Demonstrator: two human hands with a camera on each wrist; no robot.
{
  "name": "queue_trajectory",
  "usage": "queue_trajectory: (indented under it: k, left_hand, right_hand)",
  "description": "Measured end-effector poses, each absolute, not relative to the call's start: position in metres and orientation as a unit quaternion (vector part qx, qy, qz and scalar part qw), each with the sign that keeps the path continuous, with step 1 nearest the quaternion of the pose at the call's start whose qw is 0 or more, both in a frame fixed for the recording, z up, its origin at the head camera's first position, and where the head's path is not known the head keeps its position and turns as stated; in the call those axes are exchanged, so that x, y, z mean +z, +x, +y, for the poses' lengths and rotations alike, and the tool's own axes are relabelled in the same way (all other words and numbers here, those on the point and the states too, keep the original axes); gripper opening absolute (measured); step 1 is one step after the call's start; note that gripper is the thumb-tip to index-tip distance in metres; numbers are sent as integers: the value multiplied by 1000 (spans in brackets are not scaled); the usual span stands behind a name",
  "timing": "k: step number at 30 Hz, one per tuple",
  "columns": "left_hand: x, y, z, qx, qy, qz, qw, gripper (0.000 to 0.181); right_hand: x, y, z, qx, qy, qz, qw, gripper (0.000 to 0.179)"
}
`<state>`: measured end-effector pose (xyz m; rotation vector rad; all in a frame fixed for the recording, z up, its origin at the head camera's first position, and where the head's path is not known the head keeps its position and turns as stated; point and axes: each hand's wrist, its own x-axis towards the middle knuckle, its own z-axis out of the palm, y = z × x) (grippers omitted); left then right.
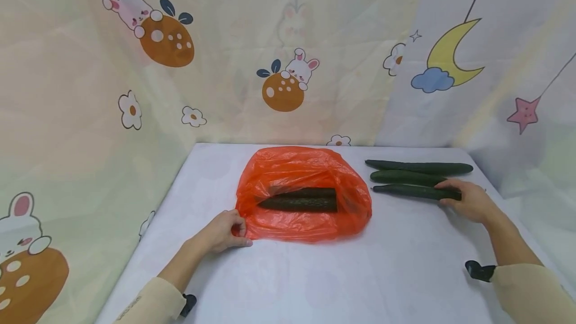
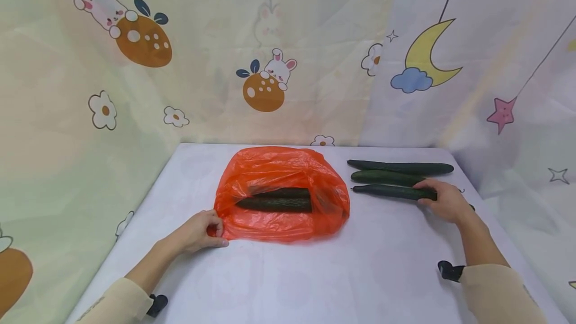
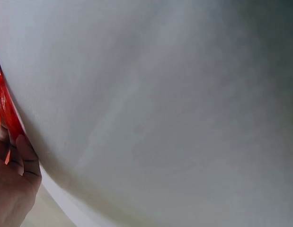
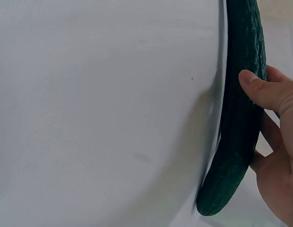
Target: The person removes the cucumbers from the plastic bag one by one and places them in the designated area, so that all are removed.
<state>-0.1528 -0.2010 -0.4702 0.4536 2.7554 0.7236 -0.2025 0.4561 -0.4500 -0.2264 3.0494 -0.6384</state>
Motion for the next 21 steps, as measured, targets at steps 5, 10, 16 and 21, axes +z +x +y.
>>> queue_trajectory:
  k: [5,10,16,21]
  left_hand:
    - [-471,-153,-201,248,156,948,127,33]
    - [-472,-153,-201,248,157,947,131,34]
    - [-472,-153,-202,250,157,947,129,34]
    - [-472,-155,-202,250,160,946,127,34]
  right_hand:
    - [-449,-208,459,-178,-88,980,3,37]
    - [-442,-211,459,-188,-102,977,-18,29]
    - [-433,-205,446,-193,-117,973,-44,33]
    - [-424,-198,432,-194,-141,969,-54,33]
